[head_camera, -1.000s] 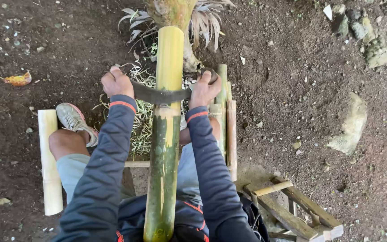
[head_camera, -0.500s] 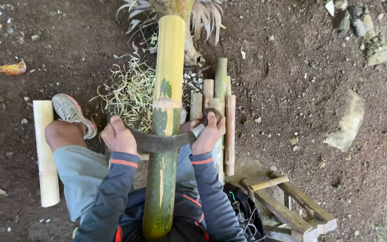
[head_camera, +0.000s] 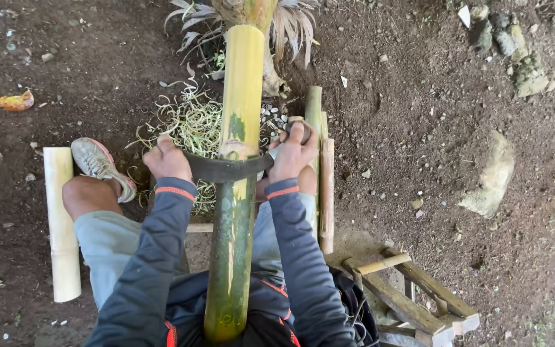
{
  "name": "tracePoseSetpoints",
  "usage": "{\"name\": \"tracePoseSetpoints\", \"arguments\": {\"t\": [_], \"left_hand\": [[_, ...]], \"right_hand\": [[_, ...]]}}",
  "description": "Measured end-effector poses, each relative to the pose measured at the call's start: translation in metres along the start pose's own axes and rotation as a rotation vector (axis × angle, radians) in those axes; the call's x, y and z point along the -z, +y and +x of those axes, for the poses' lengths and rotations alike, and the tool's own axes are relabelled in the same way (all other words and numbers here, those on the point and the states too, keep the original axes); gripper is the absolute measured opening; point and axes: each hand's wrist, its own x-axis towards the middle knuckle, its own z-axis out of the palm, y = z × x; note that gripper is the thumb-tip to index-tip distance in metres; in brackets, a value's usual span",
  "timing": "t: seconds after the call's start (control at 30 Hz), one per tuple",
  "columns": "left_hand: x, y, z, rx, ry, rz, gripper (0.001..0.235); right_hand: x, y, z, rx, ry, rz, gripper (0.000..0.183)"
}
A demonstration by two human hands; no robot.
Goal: Peeling and smoothing a bamboo stalk using a curved blade.
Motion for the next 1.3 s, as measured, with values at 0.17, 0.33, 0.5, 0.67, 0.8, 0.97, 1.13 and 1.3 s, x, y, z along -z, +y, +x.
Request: {"name": "tracePoseSetpoints", "arguments": {"t": [0.17,0.33,0.5,0.67,0.8,0.97,1.13,1.3], "left_hand": [[0.022,0.014,-0.034,-0.010,-0.046,-0.028,0.052],[-0.001,-0.024,0.005,0.222,0.027,-0.145,0.040],[-0.032,0.003,0.039,-0.148,0.014,0.076,0.051],[0.036,0.016,-0.035,-0.082,-0.045,0.054,0.051],[0.052,0.028,-0.059,-0.003,-0.011,0.080,0.049],[0.007,0.030,-0.014,0.000,-0.022,0.017,0.050],[0.024,-0.046,-0.003,-0.570,0.039,0.429,0.042],[0.035,0.009,-0.039,0.008,-0.043,0.041,0.048]], "right_hand": [[0.024,-0.008,-0.023,-0.060,0.005,0.010,0.020],[0.001,0.000,0.004,-0.236,0.179,0.083,0.021],[-0.017,0.025,0.046,0.019,0.081,0.012,0.017],[0.021,-0.010,-0.029,-0.088,0.029,-0.017,0.016],[0.039,0.003,-0.039,-0.111,0.005,-0.014,0.017],[0.014,0.011,-0.003,-0.135,0.052,0.046,0.017],[0.019,-0.010,-0.022,-0.116,0.050,0.065,0.018],[0.026,-0.017,-0.032,-0.137,0.051,-0.023,0.020]]}}
